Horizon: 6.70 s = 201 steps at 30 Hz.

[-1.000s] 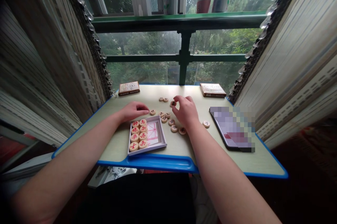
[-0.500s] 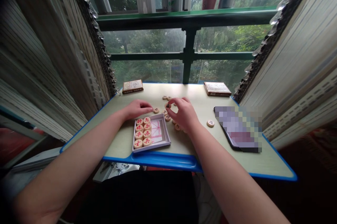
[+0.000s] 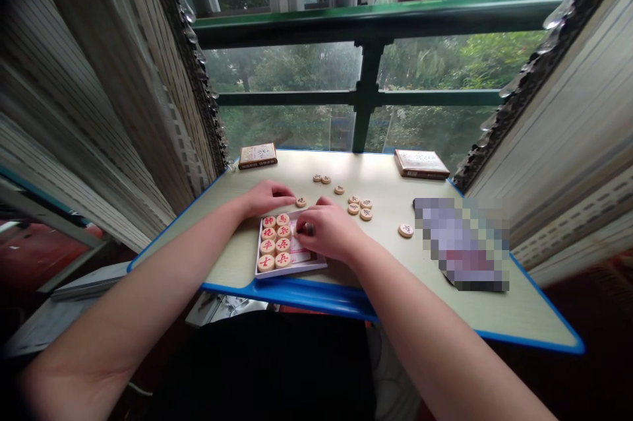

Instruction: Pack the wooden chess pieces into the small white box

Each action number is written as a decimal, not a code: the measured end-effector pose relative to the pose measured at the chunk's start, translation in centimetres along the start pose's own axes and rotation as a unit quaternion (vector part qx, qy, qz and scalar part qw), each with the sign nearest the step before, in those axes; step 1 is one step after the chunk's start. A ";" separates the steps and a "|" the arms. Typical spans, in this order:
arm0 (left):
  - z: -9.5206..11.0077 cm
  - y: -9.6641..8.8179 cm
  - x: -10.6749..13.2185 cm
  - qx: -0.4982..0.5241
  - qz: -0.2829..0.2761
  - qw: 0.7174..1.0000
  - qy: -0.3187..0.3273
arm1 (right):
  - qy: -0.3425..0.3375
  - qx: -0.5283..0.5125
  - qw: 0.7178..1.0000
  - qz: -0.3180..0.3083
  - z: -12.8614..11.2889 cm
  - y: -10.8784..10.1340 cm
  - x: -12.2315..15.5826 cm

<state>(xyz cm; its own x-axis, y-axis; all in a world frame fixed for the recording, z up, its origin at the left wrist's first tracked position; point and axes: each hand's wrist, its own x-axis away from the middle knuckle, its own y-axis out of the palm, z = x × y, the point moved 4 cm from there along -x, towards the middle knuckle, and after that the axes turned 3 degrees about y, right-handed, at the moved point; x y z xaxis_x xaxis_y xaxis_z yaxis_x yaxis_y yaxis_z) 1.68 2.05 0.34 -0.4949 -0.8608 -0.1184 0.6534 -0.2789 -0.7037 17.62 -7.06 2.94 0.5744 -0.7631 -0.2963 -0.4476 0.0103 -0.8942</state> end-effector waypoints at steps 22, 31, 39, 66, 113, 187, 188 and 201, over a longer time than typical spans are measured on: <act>0.2 -0.1 0.1 -0.010 0.000 1.000 -0.001 | 0.113 0.066 0.990 0.055 0.7 -0.1 -0.3; 0.3 -0.1 0.2 0.003 0.004 1.000 -0.005 | 0.146 0.078 0.984 0.058 0.9 -0.1 -0.3; 0.2 0.0 0.2 0.006 0.006 1.000 -0.004 | 0.176 0.089 0.978 0.061 1.0 -0.1 -0.3; 0.8 0.0 0.8 0.046 -0.040 0.997 -0.050 | 0.154 0.138 0.977 0.045 0.8 0.0 -0.6; 1.8 0.8 1.1 0.086 -0.064 0.992 -0.071 | 0.191 0.118 0.974 0.023 3.4 -0.8 0.2; 1.8 0.8 1.3 0.120 -0.130 0.980 -0.093 | 0.107 0.029 0.985 0.131 1.3 -3.4 1.2; 1.7 0.9 1.3 0.118 -0.127 0.980 -0.095 | 0.139 0.031 0.975 0.171 1.9 -4.3 1.6; 0.5 0.2 0.3 0.052 0.008 0.996 -0.074 | 0.414 0.115 0.895 0.117 8.1 -6.6 3.8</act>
<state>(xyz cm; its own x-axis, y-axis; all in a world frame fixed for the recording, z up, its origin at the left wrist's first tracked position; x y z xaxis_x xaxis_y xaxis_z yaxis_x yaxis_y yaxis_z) 1.96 1.55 0.56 -0.3999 -0.9164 -0.0189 0.7201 -0.3013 -0.6251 28.31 -4.75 5.00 -0.2643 -0.9391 -0.2196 -0.2822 0.2931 -0.9135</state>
